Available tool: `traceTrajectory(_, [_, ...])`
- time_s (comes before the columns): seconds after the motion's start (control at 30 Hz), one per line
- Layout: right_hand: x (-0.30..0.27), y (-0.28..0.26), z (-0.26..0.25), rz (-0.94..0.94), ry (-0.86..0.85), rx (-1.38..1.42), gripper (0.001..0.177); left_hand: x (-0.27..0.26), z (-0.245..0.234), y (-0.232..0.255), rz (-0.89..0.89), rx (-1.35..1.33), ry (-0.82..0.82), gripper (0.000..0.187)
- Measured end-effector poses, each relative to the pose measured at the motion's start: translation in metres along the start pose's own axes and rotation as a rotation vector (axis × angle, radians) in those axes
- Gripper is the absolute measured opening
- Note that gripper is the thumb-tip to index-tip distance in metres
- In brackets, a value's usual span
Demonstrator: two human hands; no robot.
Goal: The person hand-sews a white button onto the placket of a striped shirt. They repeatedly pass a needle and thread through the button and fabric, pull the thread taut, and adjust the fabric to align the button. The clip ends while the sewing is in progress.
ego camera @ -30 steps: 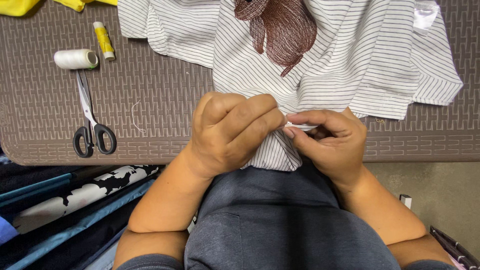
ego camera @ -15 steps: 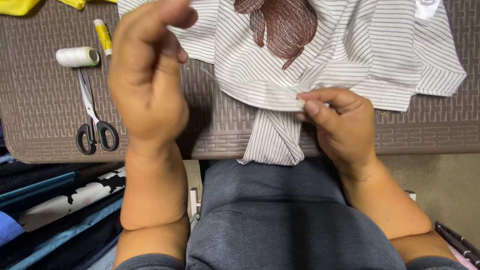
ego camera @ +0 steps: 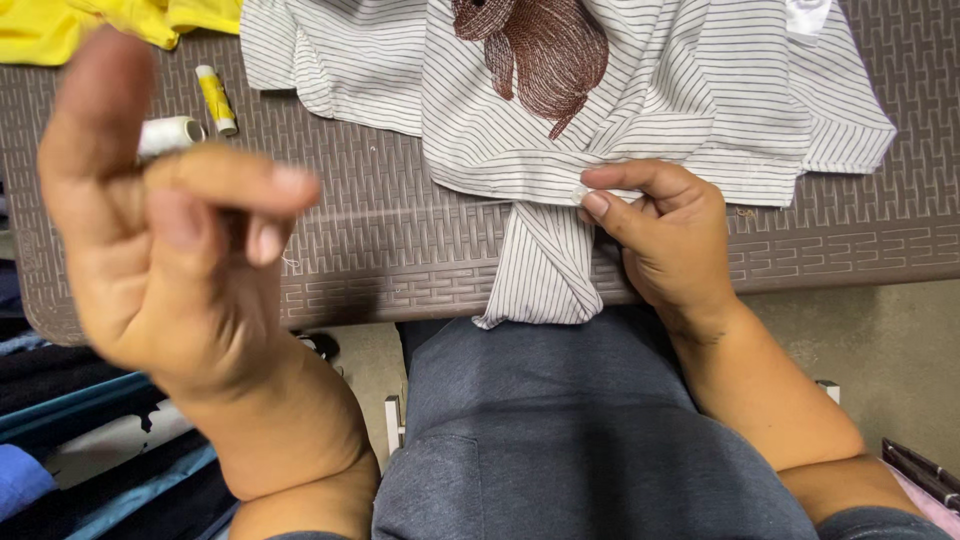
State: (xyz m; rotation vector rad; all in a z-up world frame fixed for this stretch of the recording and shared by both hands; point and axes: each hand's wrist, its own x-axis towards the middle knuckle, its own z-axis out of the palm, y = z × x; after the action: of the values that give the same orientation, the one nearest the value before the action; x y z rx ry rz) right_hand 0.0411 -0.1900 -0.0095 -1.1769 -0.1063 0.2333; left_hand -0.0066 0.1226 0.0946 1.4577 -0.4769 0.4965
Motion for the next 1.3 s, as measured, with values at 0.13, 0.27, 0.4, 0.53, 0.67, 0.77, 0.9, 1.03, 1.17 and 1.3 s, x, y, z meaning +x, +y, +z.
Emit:
traceTrajectory(0.13, [0.001, 0.0, 0.002, 0.016, 0.032, -0.007, 0.018, -0.015, -0.011, 0.015, -0.019, -0.178, -0.081, 0.021])
traceTrajectory(0.27, [-0.001, 0.001, 0.001, 0.026, 0.048, -0.043, 0.017, -0.028, -0.015, 0.02, -0.016, -0.457, -0.187, 0.019])
traceTrajectory(0.4, [0.0, 0.004, -0.001, 0.015, 0.031, -0.091, 0.016, -0.039, -0.016, 0.031, -0.127, -0.612, -0.177, 0.022])
traceTrajectory(0.53, [0.0, 0.004, -0.001, 0.011, 0.016, -0.041, 0.015, -0.032, -0.017, 0.028, -0.116, -0.636, -0.217, 0.023])
traceTrajectory(0.67, [-0.002, -0.008, -0.006, 0.109, -0.098, -0.116, 0.025, -0.022, -0.001, 0.022, -0.101, -0.482, -0.015, 0.02])
traceTrajectory(0.77, [-0.006, -0.037, -0.016, 0.148, -0.243, -0.235, 0.045, -0.002, 0.006, 0.013, -0.093, -0.368, 0.084, 0.017])
traceTrajectory(0.9, [-0.023, -0.073, -0.013, -0.047, -0.16, -0.86, 0.059, 0.028, 0.007, -0.015, -0.151, -0.354, 0.199, 0.013])
traceTrajectory(1.03, [-0.011, -0.078, 0.003, -0.745, -0.273, -1.282, 0.037, 0.05, 0.002, -0.055, -0.238, -0.393, 0.299, 0.01])
traceTrajectory(1.17, [0.02, -0.068, 0.01, -0.796, -0.423, -1.327, 0.028, 0.07, -0.004, -0.086, -0.336, -0.427, 0.379, 0.009])
traceTrajectory(1.3, [0.037, -0.066, 0.006, -0.662, -0.509, -1.307, 0.019, 0.083, -0.006, -0.098, -0.485, -0.338, 0.449, 0.007])
